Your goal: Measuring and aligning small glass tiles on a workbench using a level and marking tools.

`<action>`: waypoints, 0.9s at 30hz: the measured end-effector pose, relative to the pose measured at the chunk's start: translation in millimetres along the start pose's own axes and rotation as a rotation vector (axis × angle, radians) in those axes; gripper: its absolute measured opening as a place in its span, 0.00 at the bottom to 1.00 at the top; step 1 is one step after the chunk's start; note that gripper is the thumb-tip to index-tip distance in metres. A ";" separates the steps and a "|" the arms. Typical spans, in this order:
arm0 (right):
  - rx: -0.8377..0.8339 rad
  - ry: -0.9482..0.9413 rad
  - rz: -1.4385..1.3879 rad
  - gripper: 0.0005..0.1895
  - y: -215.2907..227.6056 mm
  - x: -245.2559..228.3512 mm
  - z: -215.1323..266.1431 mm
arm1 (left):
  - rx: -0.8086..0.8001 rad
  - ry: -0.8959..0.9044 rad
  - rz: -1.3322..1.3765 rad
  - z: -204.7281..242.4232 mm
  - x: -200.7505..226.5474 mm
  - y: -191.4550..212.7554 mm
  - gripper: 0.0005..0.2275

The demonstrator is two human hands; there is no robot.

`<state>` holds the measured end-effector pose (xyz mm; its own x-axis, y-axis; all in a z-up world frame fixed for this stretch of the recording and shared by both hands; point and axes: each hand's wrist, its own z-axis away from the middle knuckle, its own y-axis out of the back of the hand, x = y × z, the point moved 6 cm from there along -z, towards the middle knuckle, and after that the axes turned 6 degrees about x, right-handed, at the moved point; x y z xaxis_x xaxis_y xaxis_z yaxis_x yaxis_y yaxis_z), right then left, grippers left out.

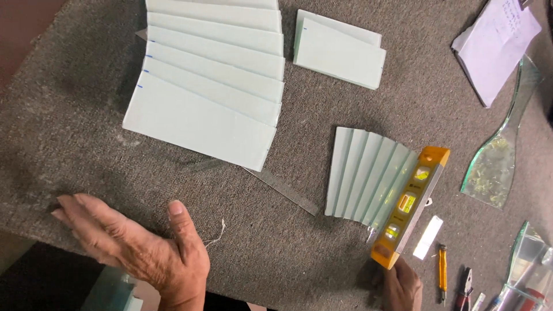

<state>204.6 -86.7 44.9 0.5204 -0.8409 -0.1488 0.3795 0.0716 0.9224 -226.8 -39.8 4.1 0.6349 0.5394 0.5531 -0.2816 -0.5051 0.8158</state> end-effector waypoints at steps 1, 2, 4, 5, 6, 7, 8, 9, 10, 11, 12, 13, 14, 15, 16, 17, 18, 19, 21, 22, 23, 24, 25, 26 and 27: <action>0.003 -0.004 -0.003 0.34 4.6 14.1 -5.6 | -0.002 -0.005 0.003 -0.1 1.6 0.4 0.41; 0.055 0.121 -0.070 0.29 12.3 20.6 -11.1 | -0.008 0.000 0.004 0.1 2.5 0.3 0.41; 0.102 0.250 -0.145 0.28 22.2 8.1 -13.5 | -0.004 0.001 -0.003 -2.2 2.9 1.4 0.41; 0.145 0.269 -0.078 0.28 32.5 -8.2 -6.9 | -0.004 -0.019 -0.004 -2.9 5.1 2.9 0.41; 0.187 0.288 -0.010 0.29 42.7 -24.2 -0.4 | -0.005 -0.040 -0.004 -3.0 7.3 4.3 0.41; 0.194 0.279 -0.003 0.29 44.4 -26.1 -3.4 | -0.016 -0.040 0.001 -0.7 6.4 3.2 0.41; 0.188 0.304 0.040 0.25 44.7 -30.1 -5.4 | -0.032 -0.031 0.004 1.3 4.4 2.1 0.41; 0.176 0.340 0.075 0.21 40.0 -38.5 -10.3 | -0.033 -0.020 0.000 0.3 1.1 0.9 0.40; 0.176 0.343 0.074 0.21 36.3 -30.1 -15.3 | -0.031 -0.019 0.000 1.9 2.3 0.1 0.40; 0.188 0.361 -0.002 0.20 30.8 -25.1 -21.2 | -0.012 -0.022 0.006 1.2 2.9 0.3 0.41; 0.199 0.379 -0.078 0.21 25.1 -20.2 -27.2 | 0.006 -0.026 0.011 0.3 3.4 0.4 0.41; 0.196 0.379 -0.080 0.21 26.9 -24.2 -22.8 | 0.008 -0.027 0.009 -0.2 3.0 0.7 0.41; 0.194 0.382 -0.010 0.21 27.9 -27.8 -19.0 | 0.002 -0.023 0.005 -0.2 2.5 0.1 0.41; 0.195 0.380 0.063 0.22 30.4 -29.7 -14.5 | -0.009 -0.020 0.002 1.1 2.3 -0.7 0.41; 0.194 0.377 0.064 0.22 26.4 -22.4 -16.0 | -0.012 -0.021 0.001 0.7 0.6 0.4 0.41; 0.207 0.435 -0.012 0.21 25.0 -18.5 -16.4 | -0.017 -0.032 0.005 0.9 0.2 0.7 0.41; 0.221 0.492 -0.089 0.21 23.7 -14.4 -16.7 | -0.023 -0.043 0.009 1.1 -0.2 1.1 0.41; 0.220 0.491 -0.087 0.21 23.6 -11.3 -18.7 | -0.024 -0.042 0.008 1.8 0.5 1.1 0.41; 0.228 0.479 -0.074 0.21 22.5 -6.1 -23.0 | -0.027 -0.029 0.021 1.6 0.8 1.5 0.41; 0.226 0.481 -0.075 0.21 30.4 -10.3 -18.8 | -0.025 -0.029 0.019 1.8 1.1 1.5 0.41; 0.179 0.439 -0.053 0.23 35.3 -12.0 -15.7 | -0.020 -0.027 0.021 1.8 1.1 1.5 0.41; 0.132 0.396 -0.030 0.27 40.1 -13.4 -12.6 | -0.015 -0.024 0.022 1.9 1.1 1.5 0.41; 0.131 0.395 -0.030 0.27 41.9 -20.4 -10.5 | -0.016 -0.024 0.022 2.3 -0.1 1.1 0.41; 0.142 0.297 -0.102 0.25 45.0 -21.9 -10.3 | -0.014 -0.025 0.021 2.9 -1.3 1.0 0.41; 0.152 0.198 -0.172 0.22 48.4 -22.7 -9.3 | -0.012 -0.025 0.022 3.8 -2.1 0.8 0.41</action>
<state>218.3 -59.2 89.7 0.6032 -0.7114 -0.3606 0.3641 -0.1566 0.9181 -225.6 -44.0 3.0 0.6465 0.5109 0.5666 -0.3043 -0.5084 0.8056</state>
